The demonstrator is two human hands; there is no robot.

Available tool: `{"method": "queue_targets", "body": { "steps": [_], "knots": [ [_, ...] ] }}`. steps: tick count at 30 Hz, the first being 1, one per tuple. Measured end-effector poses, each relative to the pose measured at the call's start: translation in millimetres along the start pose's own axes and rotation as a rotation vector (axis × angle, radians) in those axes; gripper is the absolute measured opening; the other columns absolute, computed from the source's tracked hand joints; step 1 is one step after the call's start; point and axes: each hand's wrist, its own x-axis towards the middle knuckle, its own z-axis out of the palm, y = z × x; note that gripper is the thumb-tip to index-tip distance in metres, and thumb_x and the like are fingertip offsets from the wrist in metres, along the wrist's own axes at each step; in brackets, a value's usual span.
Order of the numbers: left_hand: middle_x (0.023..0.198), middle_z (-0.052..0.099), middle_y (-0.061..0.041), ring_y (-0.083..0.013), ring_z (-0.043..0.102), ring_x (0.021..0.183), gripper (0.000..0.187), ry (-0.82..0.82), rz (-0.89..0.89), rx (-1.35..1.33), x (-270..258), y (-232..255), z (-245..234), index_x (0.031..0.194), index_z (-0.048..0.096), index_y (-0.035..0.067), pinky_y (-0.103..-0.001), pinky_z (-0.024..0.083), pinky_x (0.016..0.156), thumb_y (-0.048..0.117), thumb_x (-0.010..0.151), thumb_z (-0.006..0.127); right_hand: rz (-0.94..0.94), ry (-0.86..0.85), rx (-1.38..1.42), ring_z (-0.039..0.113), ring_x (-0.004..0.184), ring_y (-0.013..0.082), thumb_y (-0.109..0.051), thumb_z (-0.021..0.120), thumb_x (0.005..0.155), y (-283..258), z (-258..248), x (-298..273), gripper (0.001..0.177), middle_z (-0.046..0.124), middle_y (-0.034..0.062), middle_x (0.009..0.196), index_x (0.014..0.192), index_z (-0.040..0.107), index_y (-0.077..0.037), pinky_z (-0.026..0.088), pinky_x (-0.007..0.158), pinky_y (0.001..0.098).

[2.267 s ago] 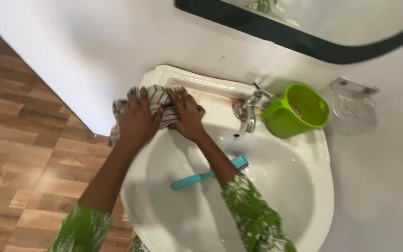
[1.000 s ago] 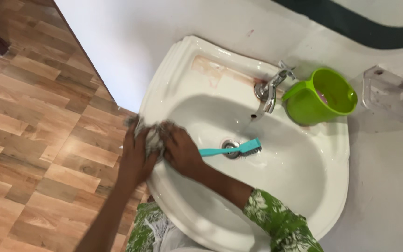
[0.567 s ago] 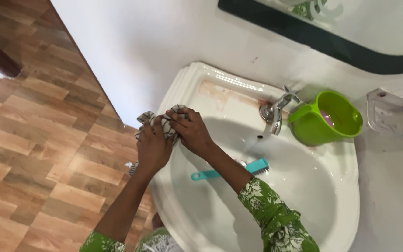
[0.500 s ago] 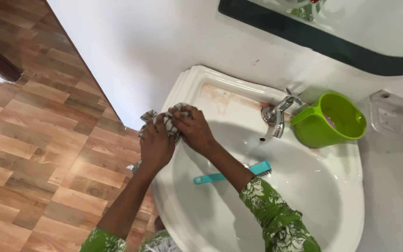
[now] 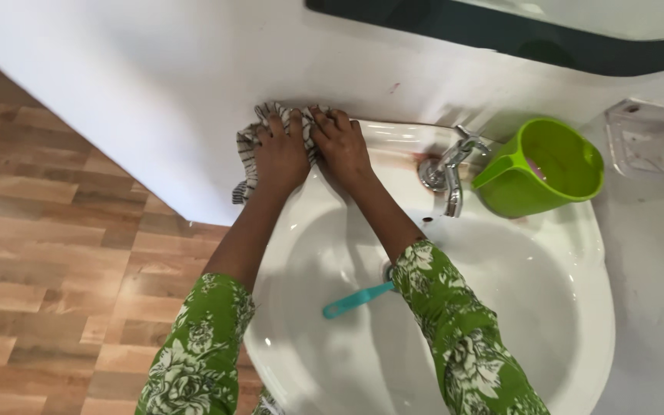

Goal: The person wipes the exterior surfaces of a white pedestal sink using a cloth, moving around the faucet and the edges of the basin.

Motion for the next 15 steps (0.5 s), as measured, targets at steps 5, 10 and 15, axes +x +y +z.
{"method": "queue_targets", "body": {
  "steps": [5, 10, 15],
  "knots": [
    [0.163, 0.016, -0.033, -0.0602, 0.015, 0.147, 0.074, 0.114, 0.135, 0.259, 1, 41, 37, 0.159, 0.034, 0.009, -0.075, 0.018, 0.115, 0.04, 0.097, 0.06, -0.078, -0.142, -0.325, 0.056, 0.123, 0.0347, -0.012, 0.064, 0.088, 36, -17, -29, 0.029, 0.063, 0.017, 0.142, 0.115, 0.074, -0.005, 0.043, 0.101, 0.0486],
    [0.166, 0.006, -0.03, -0.0589, 0.005, 0.149, 0.087, 0.029, 0.053, -0.09, -21, 129, 63, 0.158, 0.027, 0.01, -0.075, 0.013, 0.114, 0.049, 0.088, 0.06, -0.085, -0.32, -0.505, 0.058, 0.126, 0.0373, -0.012, 0.06, 0.093, 90, -55, -76, 0.033, 0.063, 0.0218, 0.14, 0.12, 0.073, 0.0, 0.042, 0.104, 0.0473],
    [0.163, 0.008, -0.032, -0.0598, 0.012, 0.146, 0.087, 0.071, 0.16, -0.091, -46, 184, 82, 0.158, 0.031, 0.004, -0.076, 0.015, 0.113, 0.048, 0.089, 0.06, 0.011, -0.229, -0.629, 0.061, 0.114, 0.0473, -0.014, 0.056, 0.09, 103, -68, -110, 0.04, 0.061, 0.0378, 0.13, 0.125, 0.073, -0.003, 0.041, 0.099, 0.0523]
  ]
}}
